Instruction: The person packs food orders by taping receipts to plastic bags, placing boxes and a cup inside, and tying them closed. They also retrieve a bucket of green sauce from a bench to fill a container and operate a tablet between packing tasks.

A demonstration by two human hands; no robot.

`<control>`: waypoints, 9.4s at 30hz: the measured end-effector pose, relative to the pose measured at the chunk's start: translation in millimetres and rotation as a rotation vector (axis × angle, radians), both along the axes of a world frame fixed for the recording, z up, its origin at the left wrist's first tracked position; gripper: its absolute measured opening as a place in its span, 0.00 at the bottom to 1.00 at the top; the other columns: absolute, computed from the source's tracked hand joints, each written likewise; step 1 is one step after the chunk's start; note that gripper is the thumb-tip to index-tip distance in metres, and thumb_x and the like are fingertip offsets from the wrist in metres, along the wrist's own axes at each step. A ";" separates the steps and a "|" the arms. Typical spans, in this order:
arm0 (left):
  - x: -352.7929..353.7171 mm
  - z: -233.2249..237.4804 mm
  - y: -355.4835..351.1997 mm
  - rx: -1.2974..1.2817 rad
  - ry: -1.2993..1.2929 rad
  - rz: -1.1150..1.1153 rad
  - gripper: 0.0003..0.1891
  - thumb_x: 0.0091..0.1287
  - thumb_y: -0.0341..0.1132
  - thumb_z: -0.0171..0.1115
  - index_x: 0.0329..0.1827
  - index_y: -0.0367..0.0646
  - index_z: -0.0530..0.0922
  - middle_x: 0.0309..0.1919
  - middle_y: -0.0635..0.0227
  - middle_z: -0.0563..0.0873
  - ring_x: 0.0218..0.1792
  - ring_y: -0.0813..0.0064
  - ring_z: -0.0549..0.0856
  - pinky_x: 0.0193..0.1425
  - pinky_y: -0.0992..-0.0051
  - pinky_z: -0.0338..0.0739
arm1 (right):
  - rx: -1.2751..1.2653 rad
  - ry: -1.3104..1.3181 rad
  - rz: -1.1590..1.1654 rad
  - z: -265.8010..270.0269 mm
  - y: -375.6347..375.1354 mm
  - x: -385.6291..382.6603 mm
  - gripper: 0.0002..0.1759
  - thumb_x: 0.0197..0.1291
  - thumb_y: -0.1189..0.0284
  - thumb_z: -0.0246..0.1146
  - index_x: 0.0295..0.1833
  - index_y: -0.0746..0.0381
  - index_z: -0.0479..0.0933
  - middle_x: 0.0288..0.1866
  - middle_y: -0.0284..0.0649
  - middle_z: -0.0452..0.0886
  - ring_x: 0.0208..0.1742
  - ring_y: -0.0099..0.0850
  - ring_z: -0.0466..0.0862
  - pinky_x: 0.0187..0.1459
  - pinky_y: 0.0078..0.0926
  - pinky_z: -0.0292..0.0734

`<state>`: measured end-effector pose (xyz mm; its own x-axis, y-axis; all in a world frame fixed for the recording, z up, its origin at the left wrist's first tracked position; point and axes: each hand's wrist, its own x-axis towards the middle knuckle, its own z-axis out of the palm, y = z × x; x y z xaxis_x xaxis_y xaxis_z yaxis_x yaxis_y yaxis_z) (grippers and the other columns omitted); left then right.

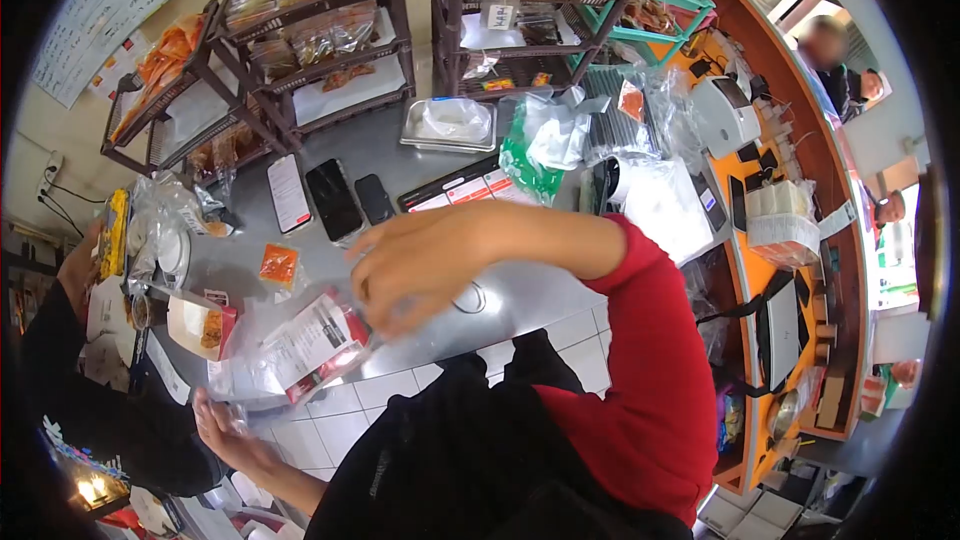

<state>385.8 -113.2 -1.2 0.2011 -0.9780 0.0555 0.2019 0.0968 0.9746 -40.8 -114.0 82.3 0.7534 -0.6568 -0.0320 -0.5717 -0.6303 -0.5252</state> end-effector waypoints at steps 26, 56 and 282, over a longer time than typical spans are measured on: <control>-659.4 -151.2 -36.0 -0.380 -1.330 -0.667 0.08 0.55 0.29 0.59 0.38 0.41 0.80 0.36 0.57 0.83 0.40 0.56 0.82 0.44 0.60 0.77 | -0.087 -0.740 -1.153 -109.1 113.7 -459.3 0.07 0.51 0.82 0.62 0.37 0.67 0.77 0.40 0.38 0.81 0.43 0.24 0.79 0.44 0.22 0.75; -219.2 91.9 102.8 -0.375 -1.374 1.136 0.16 0.51 0.31 0.69 0.43 0.36 0.78 0.37 0.63 0.82 0.43 0.69 0.80 0.45 0.72 0.75 | -0.504 -1.349 -0.473 7.0 49.4 -147.2 0.08 0.55 0.75 0.60 0.40 0.66 0.76 0.45 0.45 0.76 0.44 0.35 0.79 0.45 0.30 0.76; -104.5 -153.0 123.6 0.388 0.299 0.281 0.34 0.65 0.53 0.53 0.67 0.38 0.61 0.63 0.60 0.71 0.63 0.64 0.71 0.65 0.64 0.65 | -0.519 -0.020 -1.012 -225.7 44.3 -72.4 0.11 0.47 0.75 0.64 0.37 0.49 0.84 0.62 0.38 0.67 0.64 0.41 0.63 0.59 0.53 0.55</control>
<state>281.3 10.4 -154.3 0.4086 -0.8217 -0.3974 0.4930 -0.1677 0.8537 -113.2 -69.6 -143.5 -0.1334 -0.8941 0.4275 -0.9363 -0.0276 -0.3501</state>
